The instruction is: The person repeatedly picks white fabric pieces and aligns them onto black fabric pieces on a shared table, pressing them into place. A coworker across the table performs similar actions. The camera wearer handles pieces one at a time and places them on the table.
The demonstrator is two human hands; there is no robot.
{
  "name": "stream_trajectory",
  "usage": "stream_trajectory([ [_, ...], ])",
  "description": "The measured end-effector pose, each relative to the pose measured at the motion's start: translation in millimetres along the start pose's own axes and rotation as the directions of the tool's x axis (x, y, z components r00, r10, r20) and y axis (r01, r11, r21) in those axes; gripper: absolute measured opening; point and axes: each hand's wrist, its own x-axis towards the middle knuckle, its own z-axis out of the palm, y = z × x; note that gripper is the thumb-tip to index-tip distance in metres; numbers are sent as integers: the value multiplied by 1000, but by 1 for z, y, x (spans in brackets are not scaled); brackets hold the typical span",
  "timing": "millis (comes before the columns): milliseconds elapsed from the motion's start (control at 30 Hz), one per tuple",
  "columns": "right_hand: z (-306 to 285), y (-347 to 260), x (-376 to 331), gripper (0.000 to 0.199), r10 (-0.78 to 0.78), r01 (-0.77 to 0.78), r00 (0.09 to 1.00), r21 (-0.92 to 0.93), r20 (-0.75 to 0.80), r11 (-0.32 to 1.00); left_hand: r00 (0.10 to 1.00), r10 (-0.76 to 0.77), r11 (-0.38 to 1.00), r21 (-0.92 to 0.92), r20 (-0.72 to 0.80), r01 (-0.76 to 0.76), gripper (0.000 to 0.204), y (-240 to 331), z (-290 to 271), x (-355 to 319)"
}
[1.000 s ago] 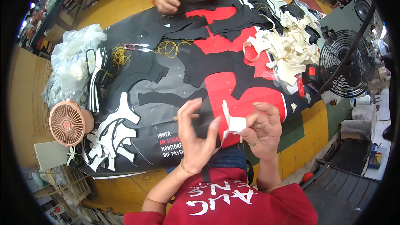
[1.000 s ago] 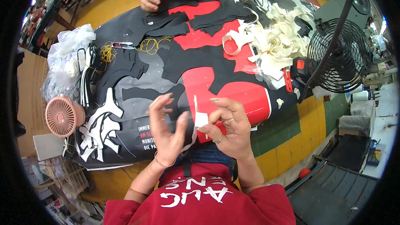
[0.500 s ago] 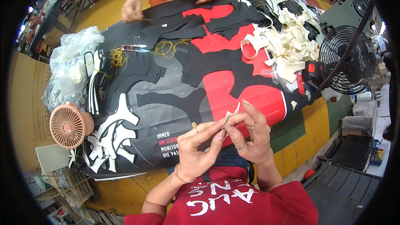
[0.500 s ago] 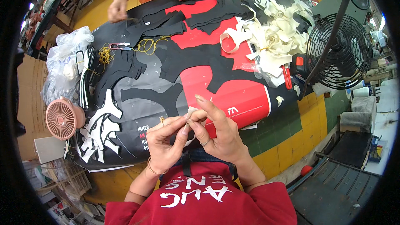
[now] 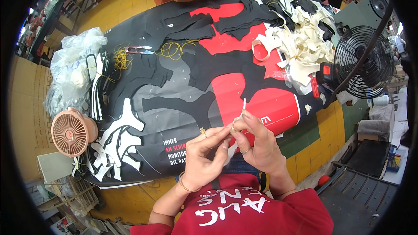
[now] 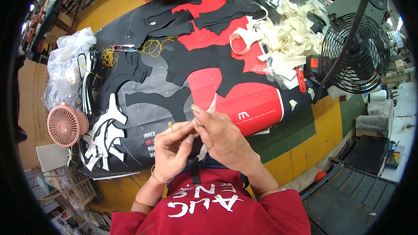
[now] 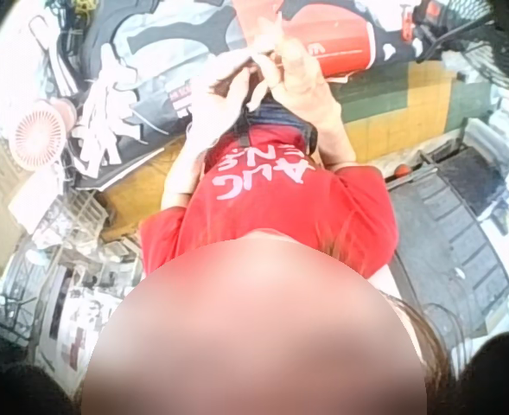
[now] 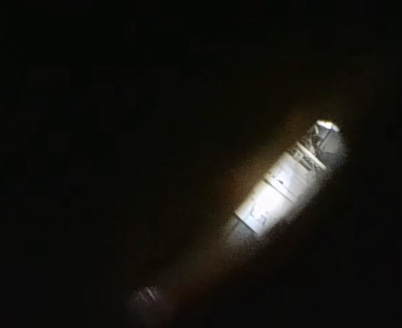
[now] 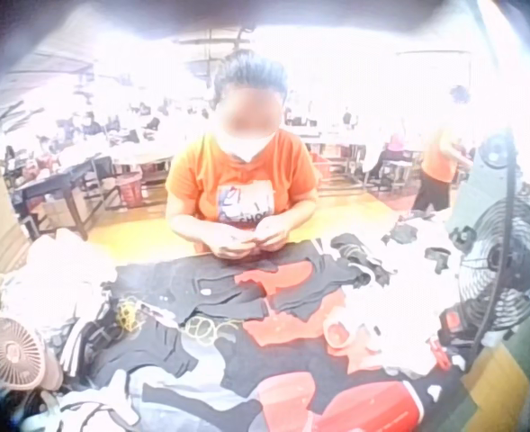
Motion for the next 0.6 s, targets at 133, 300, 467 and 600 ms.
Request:
stream_trajectory([
  [133,2,1,0,72,-65,70,994,-57,83,996,977,-209,958,-191,41,213,25,8,-12,6],
  [300,7,1,3,68,-121,131,984,-67,133,989,952,-306,951,-58,-19,305,22,9,-17,13],
  [467,12,6,1,64,-131,137,978,-29,160,990,957,-268,963,-41,-109,265,18,1,-14,10],
  [600,14,12,-6,66,-78,72,986,41,146,997,948,-316,945,-108,-50,309,20,-6,-16,7],
])
